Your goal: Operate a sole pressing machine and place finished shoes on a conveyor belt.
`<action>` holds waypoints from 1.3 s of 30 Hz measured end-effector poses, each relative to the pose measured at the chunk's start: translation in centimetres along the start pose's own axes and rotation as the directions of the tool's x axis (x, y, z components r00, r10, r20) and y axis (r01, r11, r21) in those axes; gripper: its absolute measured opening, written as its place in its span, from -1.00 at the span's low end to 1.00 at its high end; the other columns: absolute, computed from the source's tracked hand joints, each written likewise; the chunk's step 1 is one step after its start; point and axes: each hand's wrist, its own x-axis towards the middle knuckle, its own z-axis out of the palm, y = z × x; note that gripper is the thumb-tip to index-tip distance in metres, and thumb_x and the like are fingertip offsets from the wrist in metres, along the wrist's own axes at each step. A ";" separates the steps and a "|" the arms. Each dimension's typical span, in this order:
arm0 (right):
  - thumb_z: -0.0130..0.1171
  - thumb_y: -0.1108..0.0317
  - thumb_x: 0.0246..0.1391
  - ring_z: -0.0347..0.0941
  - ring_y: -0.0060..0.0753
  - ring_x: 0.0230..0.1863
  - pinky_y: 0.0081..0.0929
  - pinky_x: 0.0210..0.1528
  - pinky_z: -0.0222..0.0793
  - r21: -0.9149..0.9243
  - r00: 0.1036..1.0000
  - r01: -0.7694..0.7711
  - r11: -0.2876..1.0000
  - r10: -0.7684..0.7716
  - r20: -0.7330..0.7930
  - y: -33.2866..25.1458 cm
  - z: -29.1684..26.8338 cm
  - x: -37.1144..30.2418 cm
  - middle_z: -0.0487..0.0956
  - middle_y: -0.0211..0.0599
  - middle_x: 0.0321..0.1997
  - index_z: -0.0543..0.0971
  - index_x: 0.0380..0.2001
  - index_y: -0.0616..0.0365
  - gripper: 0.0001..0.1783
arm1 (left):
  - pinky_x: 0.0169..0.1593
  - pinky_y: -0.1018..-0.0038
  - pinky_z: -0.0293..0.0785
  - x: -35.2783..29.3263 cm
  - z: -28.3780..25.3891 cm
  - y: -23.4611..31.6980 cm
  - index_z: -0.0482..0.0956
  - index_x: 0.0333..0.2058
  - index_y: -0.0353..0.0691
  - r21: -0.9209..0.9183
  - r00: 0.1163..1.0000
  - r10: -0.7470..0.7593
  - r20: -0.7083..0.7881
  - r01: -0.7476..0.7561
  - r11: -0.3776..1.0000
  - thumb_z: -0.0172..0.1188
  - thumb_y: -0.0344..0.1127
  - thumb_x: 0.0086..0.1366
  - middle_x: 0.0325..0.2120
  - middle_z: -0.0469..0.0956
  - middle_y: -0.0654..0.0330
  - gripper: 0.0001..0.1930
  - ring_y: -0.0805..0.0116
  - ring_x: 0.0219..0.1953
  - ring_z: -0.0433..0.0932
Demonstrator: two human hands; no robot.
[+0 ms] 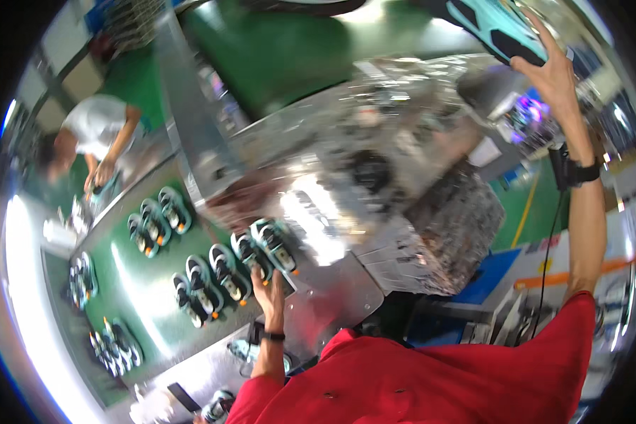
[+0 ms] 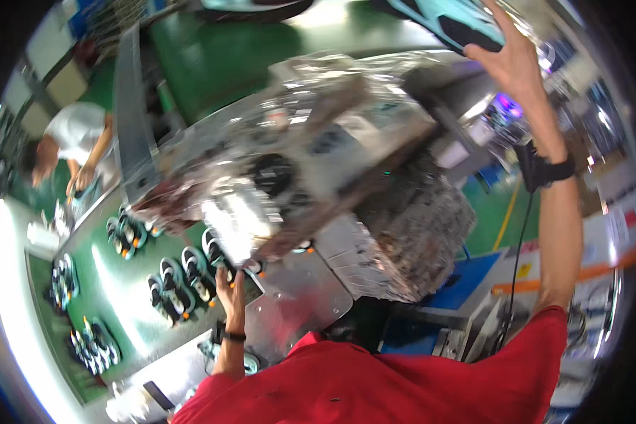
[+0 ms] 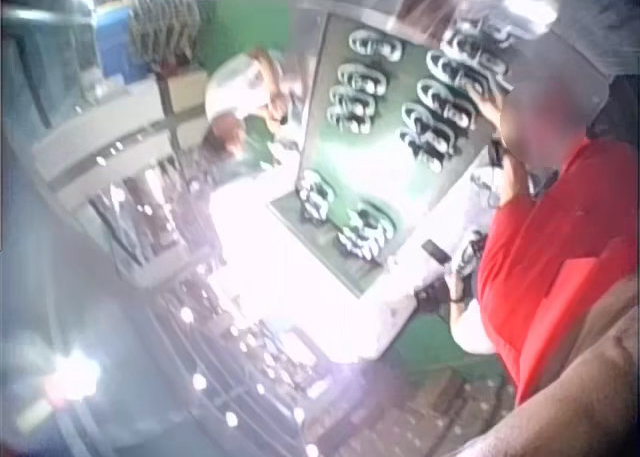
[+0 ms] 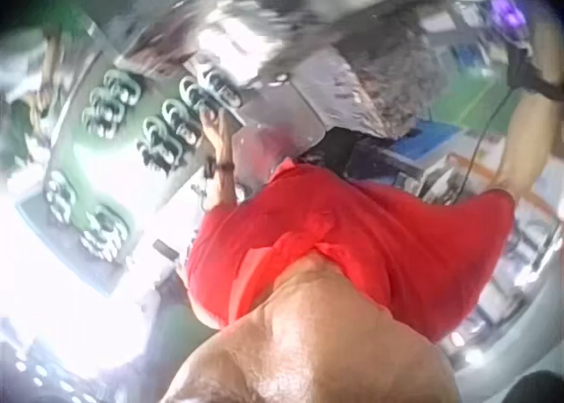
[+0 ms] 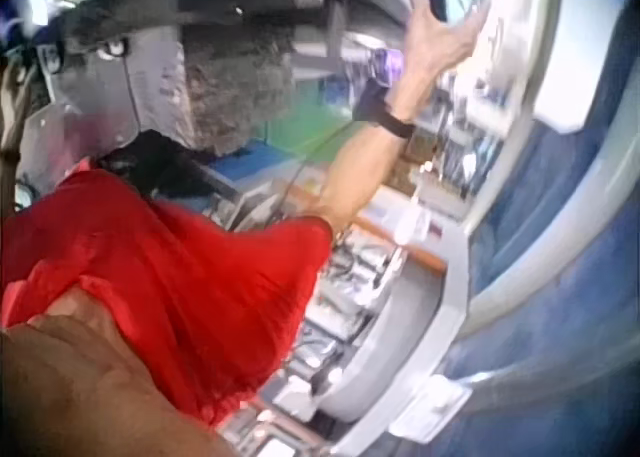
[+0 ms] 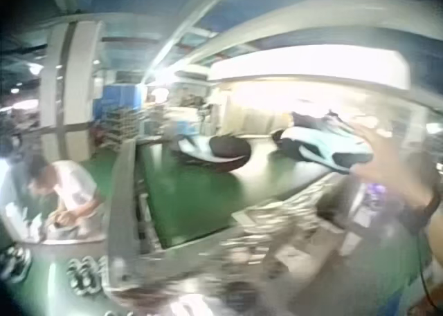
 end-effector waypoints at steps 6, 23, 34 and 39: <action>0.46 0.20 -0.25 0.51 -0.11 -0.02 -0.26 0.11 0.34 -0.019 0.972 0.053 0.998 -0.056 -0.228 -3.2 -11.5 -15.4 0.48 -0.08 0.19 0.40 0.21 0.08 -0.15 | 0.18 -0.05 0.33 -8.7 4.1 23.8 0.22 0.23 -0.38 -0.262 0.140 0.244 0.960 0.759 0.596 0.02 0.24 0.31 0.13 0.36 -0.24 -0.20 -0.19 0.12 0.42; 0.35 0.31 -0.11 0.41 -0.36 0.13 -0.40 0.13 0.35 0.949 0.182 -0.316 -0.008 0.981 0.069 -13.3 -30.5 -57.0 0.35 -0.15 0.25 0.15 0.32 0.18 -0.08 | 0.17 0.29 0.37 -42.4 16.6 35.9 0.16 0.28 -0.24 0.136 -0.498 0.355 0.791 0.709 0.692 0.04 -0.46 0.33 0.08 0.42 0.08 -0.44 0.23 0.08 0.46; 0.37 0.39 -0.25 0.42 -0.46 -0.05 -0.51 0.10 0.31 0.725 -0.466 -0.684 0.076 0.720 -0.515 -18.8 -41.6 -81.3 0.52 -0.29 -0.06 0.44 0.07 0.26 -0.30 | 0.25 0.34 0.23 -71.0 13.9 32.5 0.01 0.34 -0.34 -0.254 -0.856 0.198 0.478 0.081 0.964 0.11 -0.12 0.37 0.24 0.23 -0.16 -0.27 0.10 0.25 0.29; 0.40 0.29 -0.27 0.45 -0.42 -0.05 -0.47 0.11 0.32 0.673 -0.522 -0.724 0.149 0.519 -0.677 -21.9 -47.6 -90.7 0.53 -0.24 -0.05 0.43 0.07 0.28 -0.26 | 0.12 0.37 0.37 -87.7 17.5 27.2 0.22 0.20 -0.49 -0.392 -0.848 0.233 0.476 0.033 0.920 0.19 -0.05 0.29 0.08 0.41 -0.27 -0.30 0.08 0.12 0.46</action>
